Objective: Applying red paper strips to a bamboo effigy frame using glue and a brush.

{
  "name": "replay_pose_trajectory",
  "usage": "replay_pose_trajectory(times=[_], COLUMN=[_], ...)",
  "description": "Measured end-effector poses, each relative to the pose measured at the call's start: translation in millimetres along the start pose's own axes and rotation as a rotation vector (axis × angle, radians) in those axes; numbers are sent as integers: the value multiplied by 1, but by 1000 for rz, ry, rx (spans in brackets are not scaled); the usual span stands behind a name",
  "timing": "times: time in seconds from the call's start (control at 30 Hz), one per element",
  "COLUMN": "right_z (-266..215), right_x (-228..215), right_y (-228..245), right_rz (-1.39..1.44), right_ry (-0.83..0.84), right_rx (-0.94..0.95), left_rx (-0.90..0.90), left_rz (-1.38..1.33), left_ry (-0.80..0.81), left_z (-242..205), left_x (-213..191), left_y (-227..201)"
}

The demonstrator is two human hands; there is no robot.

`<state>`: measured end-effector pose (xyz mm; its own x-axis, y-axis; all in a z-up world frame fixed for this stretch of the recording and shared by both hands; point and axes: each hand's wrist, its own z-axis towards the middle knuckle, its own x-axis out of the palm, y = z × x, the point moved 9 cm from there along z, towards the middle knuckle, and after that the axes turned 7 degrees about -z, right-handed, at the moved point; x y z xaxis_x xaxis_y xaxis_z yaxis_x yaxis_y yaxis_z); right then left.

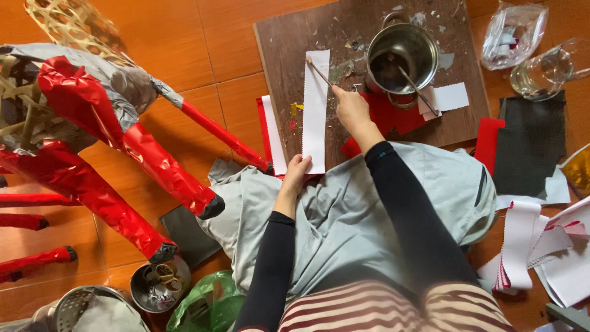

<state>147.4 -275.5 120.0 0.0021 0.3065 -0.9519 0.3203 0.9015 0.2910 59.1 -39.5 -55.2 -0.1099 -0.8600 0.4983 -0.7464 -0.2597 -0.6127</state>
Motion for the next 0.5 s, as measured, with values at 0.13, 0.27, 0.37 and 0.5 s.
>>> replay_pose_trajectory(times=[0.13,0.27,0.37,0.5], right_z=[-32,-133,-221,-280], right_x=[23,31,0,-43], right_y=[-4,2,15,21], right_rz=[79,78,79,219], right_ry=[-129,-26,126,170], right_rx=[3,9,5,80], left_rx=[-42,-161,-184,-183], left_rz=[-7,-166,-199,-256], left_ry=[-42,-31,-23,-36], left_z=[-2,20,17,30], left_x=[-1,-12,-16,-36], left_y=[-6,20,31,50])
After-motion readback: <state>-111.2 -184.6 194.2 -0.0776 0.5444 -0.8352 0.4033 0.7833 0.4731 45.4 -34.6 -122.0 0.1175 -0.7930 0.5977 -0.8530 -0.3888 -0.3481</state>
